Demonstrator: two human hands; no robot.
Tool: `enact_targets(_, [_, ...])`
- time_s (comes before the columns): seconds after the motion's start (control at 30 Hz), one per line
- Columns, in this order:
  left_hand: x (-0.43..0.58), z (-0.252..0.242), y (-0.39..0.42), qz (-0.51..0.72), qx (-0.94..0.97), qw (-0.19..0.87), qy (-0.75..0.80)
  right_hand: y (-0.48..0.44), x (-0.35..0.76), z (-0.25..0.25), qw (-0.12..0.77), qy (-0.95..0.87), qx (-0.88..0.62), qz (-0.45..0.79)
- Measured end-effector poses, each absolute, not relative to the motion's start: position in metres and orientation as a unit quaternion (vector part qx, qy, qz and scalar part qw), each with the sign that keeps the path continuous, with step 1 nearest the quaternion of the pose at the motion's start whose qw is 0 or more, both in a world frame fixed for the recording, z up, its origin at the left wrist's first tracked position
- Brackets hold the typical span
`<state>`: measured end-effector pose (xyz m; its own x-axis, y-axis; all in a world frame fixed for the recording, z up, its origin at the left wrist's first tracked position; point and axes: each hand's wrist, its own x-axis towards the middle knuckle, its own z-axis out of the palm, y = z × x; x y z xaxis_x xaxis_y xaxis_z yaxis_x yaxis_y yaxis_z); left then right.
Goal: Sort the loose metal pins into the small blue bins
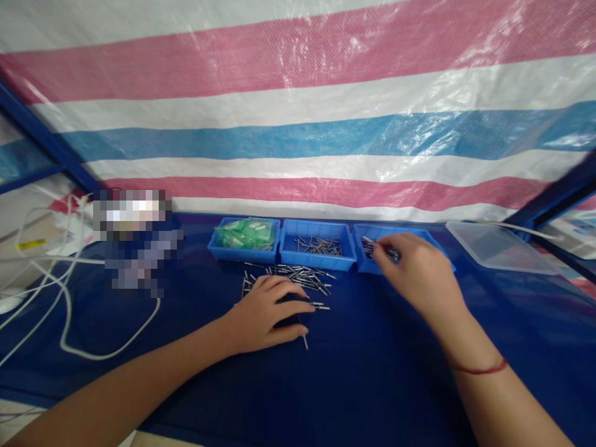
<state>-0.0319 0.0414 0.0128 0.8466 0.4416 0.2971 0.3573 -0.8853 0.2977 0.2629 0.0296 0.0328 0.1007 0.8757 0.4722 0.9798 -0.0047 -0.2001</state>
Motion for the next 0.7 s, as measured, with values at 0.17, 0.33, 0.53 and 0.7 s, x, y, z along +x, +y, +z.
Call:
enact_targets(0.17, [-0.032,0.008,0.041,0.155,0.968,0.092,0.173,0.032,0.294,0.031,0.149,-0.58,-0.787,-0.145])
enact_targets(0.33, [-0.033,0.01,0.042,0.151,0.971,0.085,0.166,0.031,0.305,0.027,0.124,-0.551,-0.811,-0.151])
enact_targets(0.53, [-0.032,0.006,0.042,0.171,0.972,0.081,0.137,0.031,0.315,0.021,0.087,-0.545,-0.822,-0.139])
enact_targets(0.7, [-0.03,0.011,0.04,0.203,0.958,0.089,0.183,0.031,0.282,0.027,0.26,-0.635,-0.706,-0.172])
